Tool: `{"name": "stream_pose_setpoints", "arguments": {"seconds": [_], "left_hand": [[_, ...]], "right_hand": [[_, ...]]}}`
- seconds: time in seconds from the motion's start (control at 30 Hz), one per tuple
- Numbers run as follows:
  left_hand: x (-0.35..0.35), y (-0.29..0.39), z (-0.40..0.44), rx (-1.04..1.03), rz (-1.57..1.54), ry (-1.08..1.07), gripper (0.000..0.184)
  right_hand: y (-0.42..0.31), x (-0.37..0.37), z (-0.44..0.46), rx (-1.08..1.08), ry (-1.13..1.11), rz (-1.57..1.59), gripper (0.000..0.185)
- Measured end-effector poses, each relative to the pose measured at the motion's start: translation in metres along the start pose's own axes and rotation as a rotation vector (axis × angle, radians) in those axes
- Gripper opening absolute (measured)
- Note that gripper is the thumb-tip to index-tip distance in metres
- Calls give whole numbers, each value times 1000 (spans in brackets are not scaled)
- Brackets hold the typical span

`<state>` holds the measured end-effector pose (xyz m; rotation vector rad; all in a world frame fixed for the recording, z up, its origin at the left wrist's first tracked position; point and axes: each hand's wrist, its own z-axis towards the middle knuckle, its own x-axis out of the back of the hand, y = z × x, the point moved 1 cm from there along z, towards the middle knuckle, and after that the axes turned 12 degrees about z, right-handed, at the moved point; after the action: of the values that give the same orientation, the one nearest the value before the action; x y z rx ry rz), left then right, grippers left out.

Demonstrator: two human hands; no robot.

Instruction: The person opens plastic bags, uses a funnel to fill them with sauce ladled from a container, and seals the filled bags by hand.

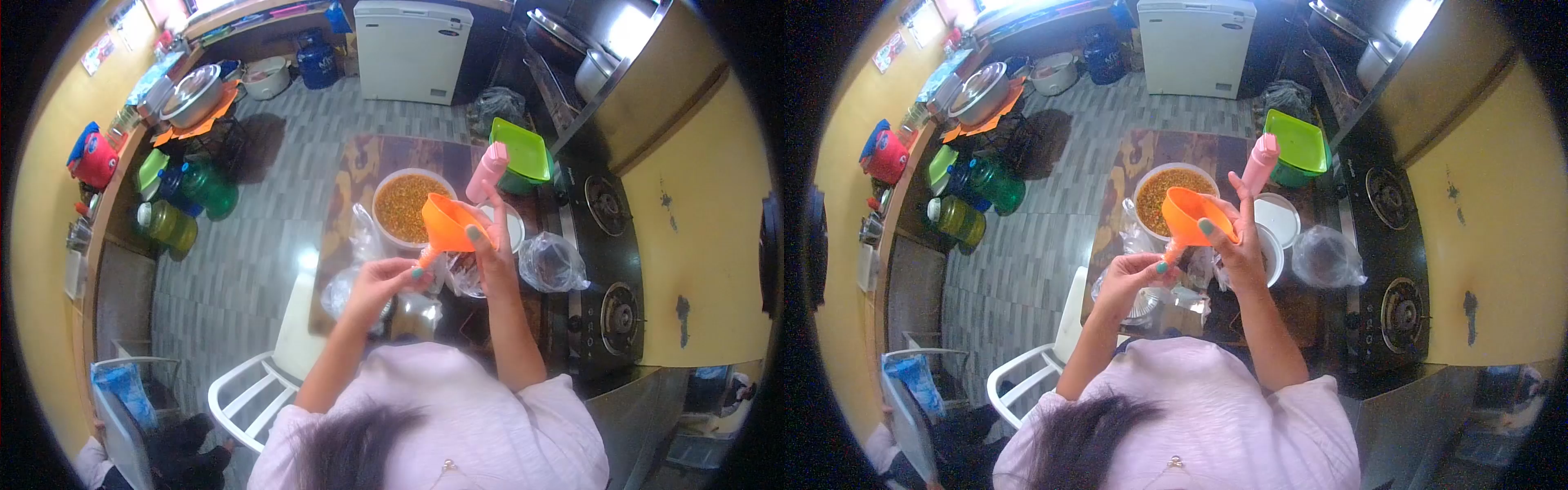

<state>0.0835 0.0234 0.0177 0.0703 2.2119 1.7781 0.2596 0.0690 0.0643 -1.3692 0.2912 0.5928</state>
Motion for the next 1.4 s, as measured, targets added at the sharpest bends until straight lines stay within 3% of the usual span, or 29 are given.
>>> {"name": "stream_pose_setpoints", "arguments": {"seconds": [0.4, 0.5, 0.6, 0.7, 0.8, 0.87, 1.0, 1.1, 1.2, 1.4], "left_hand": [[-11, -9, 4, -60, 81, -74, 29], [-9, -5, 4, -120, 76, 116, 24], [3, -2, 7, -209, 69, 234, 23], [3, -2, 8, -274, 40, 292, 22], [1, 0, 7, -277, 51, 301, 23], [3, 1, 8, -310, 83, 349, 23], [10, 4, 8, -252, 2, 430, 19], [20, 3, 9, -346, -132, 492, 21], [32, 9, 7, -283, -163, 575, 25], [44, 7, 5, -279, -147, 663, 26]], "right_hand": [[10, -4, -5, -95, -80, -129, 89], [20, 6, -8, -18, -93, -38, 86], [50, 12, -18, -29, -199, -184, 71], [61, -4, -38, -160, -215, -378, 40], [75, -8, -43, -270, 6, -64, 16], [76, -10, -44, -208, -17, -176, 10], [74, -18, -45, -243, -2, -102, 7], [81, -13, -45, -167, -88, -460, 8], [84, -18, -52, -242, -75, -412, 9], [70, -22, -52, -124, -156, -559, 8]]}}
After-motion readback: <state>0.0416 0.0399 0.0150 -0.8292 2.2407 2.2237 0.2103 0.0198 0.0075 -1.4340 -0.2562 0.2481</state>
